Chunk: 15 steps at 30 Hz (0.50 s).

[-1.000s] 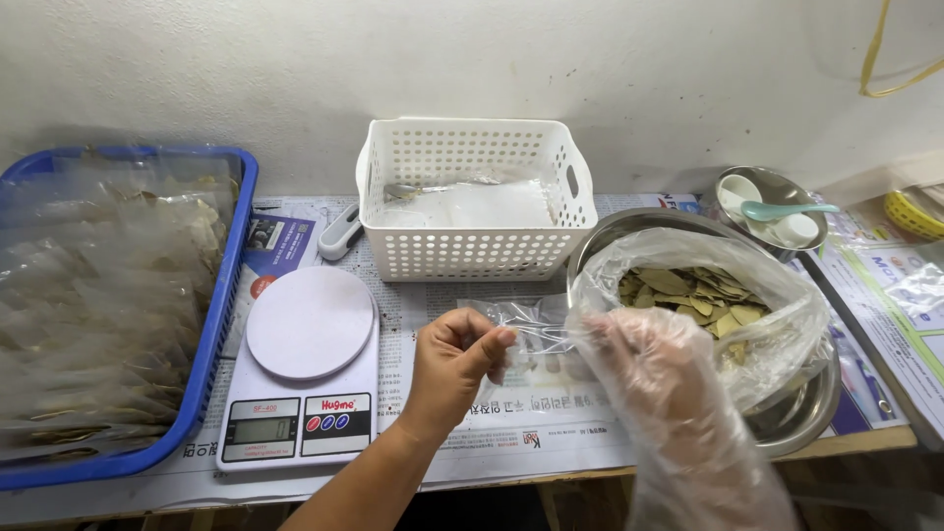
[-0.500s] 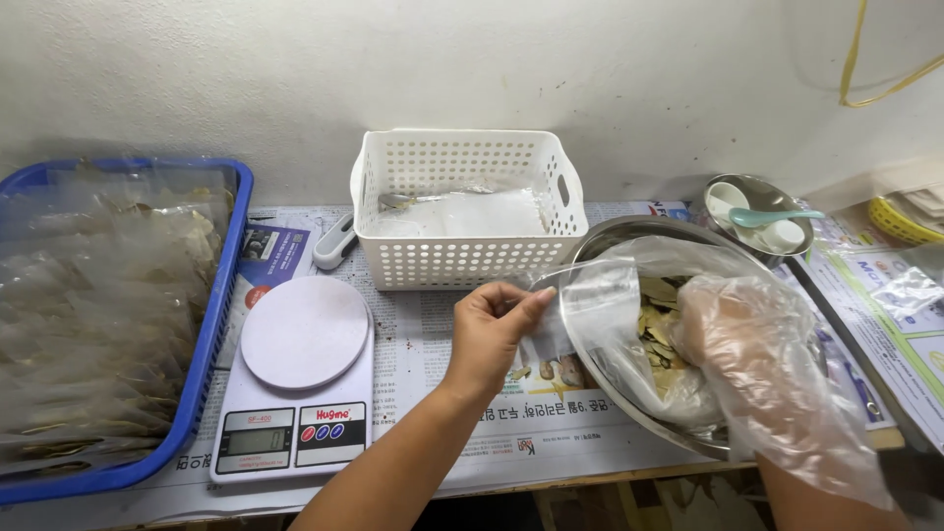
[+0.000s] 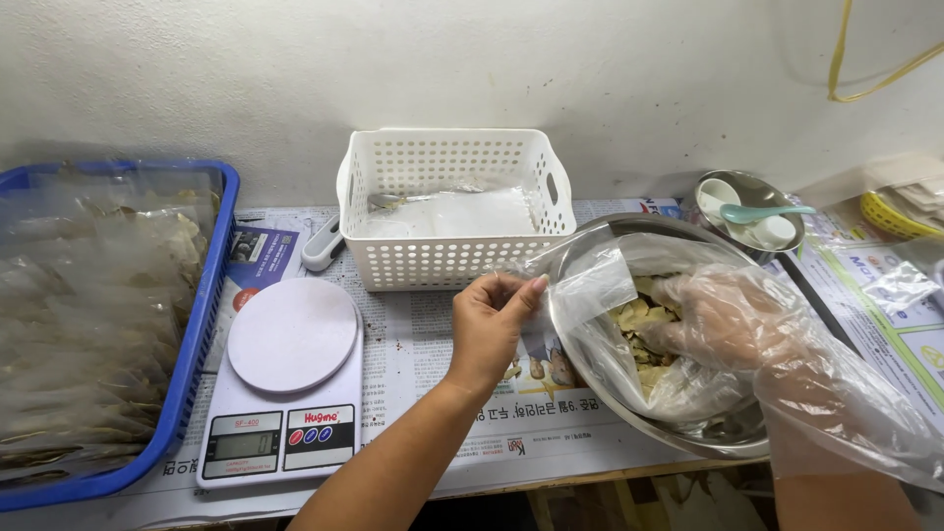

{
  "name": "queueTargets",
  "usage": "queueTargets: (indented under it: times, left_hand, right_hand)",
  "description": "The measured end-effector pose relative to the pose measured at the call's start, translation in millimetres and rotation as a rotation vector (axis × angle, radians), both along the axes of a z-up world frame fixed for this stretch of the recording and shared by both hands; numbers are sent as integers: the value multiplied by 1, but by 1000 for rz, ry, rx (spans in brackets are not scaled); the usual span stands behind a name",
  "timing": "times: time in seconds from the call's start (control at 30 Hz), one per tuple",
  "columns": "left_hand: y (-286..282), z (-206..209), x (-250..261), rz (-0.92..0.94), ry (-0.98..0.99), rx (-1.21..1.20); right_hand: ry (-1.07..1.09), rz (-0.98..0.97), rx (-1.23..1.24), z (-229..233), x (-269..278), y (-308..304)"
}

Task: Weighing dried bay leaves and packaging them into small plastic bags before organizing them in a tray.

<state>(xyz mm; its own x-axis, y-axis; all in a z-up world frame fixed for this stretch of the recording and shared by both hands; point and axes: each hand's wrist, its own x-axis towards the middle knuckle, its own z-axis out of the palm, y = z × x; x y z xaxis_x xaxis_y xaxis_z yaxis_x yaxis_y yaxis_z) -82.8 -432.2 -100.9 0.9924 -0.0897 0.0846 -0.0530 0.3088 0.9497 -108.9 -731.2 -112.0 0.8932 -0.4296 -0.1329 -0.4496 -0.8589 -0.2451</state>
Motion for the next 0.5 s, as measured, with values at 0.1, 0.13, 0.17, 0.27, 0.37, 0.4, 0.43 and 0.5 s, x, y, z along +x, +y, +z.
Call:
queueTargets:
  times: [0.1,0.13,0.17,0.27,0.37,0.4,0.43,0.5]
  left_hand:
    - [1,-3,4,16,-29,3]
    - [1,-3,3,14,-29,4]
    - [2,-2,1,11,-29,6]
    - [2,-4,1,27,-59,18]
    - [11,8,-2,60,-93,55]
    - [11,7,-1,61,-90,56]
    - [10,7,-1,71,-100,62]
    - [8,6,0,76,-113,67]
  right_hand:
    - [-2,82,-86,-5,7,-4]
    - [1,111,-112,-8,8,-4]
    - [3,140,-139,-11,10,-4]
    - [0,215,-222,-13,14,-7]
    - [-2,297,-307,-14,20,-7]
    - [0,325,-335,-12,20,-14]
    - [2,352,-362,-12,20,-14]
    - [2,373,-391,35,16,34]
